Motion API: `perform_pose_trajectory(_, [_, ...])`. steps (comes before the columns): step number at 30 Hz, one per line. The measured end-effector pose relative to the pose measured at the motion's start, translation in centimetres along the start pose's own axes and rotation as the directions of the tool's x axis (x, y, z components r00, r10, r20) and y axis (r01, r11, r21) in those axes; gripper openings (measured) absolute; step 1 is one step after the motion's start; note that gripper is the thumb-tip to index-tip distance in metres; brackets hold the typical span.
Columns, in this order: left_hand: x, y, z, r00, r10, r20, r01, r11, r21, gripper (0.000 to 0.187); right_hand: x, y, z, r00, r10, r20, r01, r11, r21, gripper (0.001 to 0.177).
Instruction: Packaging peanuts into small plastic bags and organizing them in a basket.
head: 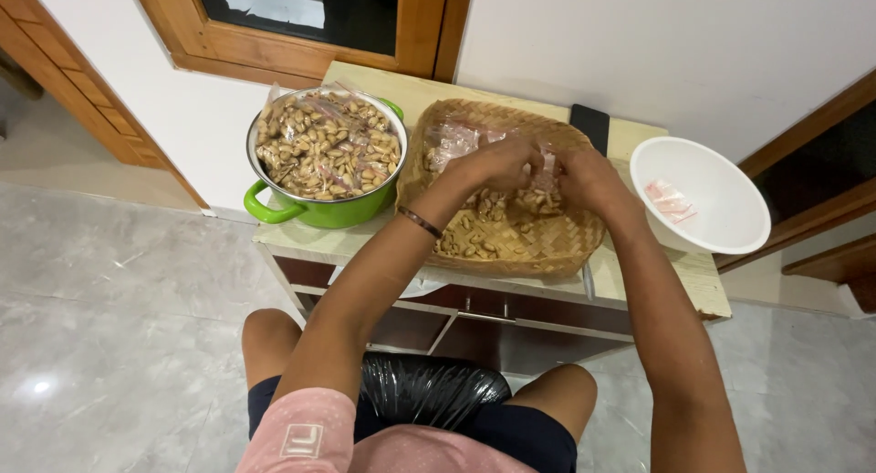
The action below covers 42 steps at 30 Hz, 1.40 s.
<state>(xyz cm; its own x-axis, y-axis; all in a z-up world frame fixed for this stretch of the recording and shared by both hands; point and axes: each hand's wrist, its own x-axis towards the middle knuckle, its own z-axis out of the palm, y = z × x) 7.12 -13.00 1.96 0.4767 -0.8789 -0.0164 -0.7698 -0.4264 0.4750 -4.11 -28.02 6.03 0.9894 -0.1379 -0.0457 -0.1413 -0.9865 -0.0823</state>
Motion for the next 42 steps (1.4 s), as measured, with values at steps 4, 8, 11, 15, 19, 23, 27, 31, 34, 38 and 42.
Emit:
perform_pose_trajectory(4, [0.0,-0.3,-0.1,0.998,0.021,-0.053,-0.021,1.0,-0.004,0.021,-0.8,-1.7,-1.7,0.997,-0.068,-0.024,0.07,0.994,0.088,0.028])
perform_pose_trajectory(8, [2.8,-2.7,2.8,0.997,0.04,-0.072,-0.044,0.998,-0.052,0.016,1.0,-0.6,-0.3,0.991,-0.102,-0.088,0.116,0.979,0.17,0.023])
perform_pose_trajectory(11, [2.9,-3.0,3.3,0.995,0.041,-0.096,-0.051,0.993,-0.104,0.013,1.9,0.2,0.5,0.994,-0.026,-0.102,0.043,0.984,0.173,0.025])
perform_pose_trajectory(15, [0.9,-1.1,1.4,0.988,-0.067,-0.138,0.061,0.997,-0.042,0.01,-0.8,-1.9,-2.6,1.0,0.009,-0.02,-0.005,0.984,0.177,0.027])
perform_pose_trajectory(19, [-3.0,3.4,-0.7,0.984,-0.103,-0.146,0.114,0.991,0.068,0.018,-2.2,-3.8,-3.8,0.996,0.076,0.046,-0.076,0.997,-0.001,0.028])
perform_pose_trajectory(23, [-2.3,3.2,1.1,0.979,-0.052,-0.199,0.085,0.983,0.161,0.031,-1.2,-1.9,-1.5,0.984,0.157,0.085,-0.145,0.981,-0.126,0.028])
perform_pose_trajectory(27, [-1.8,2.9,1.7,0.967,-0.034,-0.254,0.09,0.973,0.212,0.039,0.5,0.7,0.6,0.98,0.191,0.053,-0.182,0.974,-0.136,0.028])
perform_pose_trajectory(31, [-0.4,2.3,2.2,0.97,-0.066,-0.234,0.111,0.977,0.181,0.036,-1.6,-1.2,-1.4,0.986,0.16,0.038,-0.157,0.985,-0.077,0.035])
perform_pose_trajectory(34, [-1.9,3.7,-0.5,0.976,-0.137,-0.17,0.151,0.986,0.071,0.036,-3.7,-3.5,-3.2,0.994,0.099,-0.041,-0.103,0.987,-0.125,0.039])
perform_pose_trajectory(38, [-0.8,2.3,-1.5,0.976,-0.102,-0.194,0.093,0.994,-0.057,0.026,-8.0,-8.9,-5.3,0.953,0.007,0.303,-0.006,1.0,-0.002,0.04])
perform_pose_trajectory(42, [-3.1,0.8,-1.1,0.996,-0.082,0.041,0.073,0.98,0.183,0.029,-7.4,-9.6,-3.9,0.86,-0.025,0.511,0.116,0.982,-0.147,0.042])
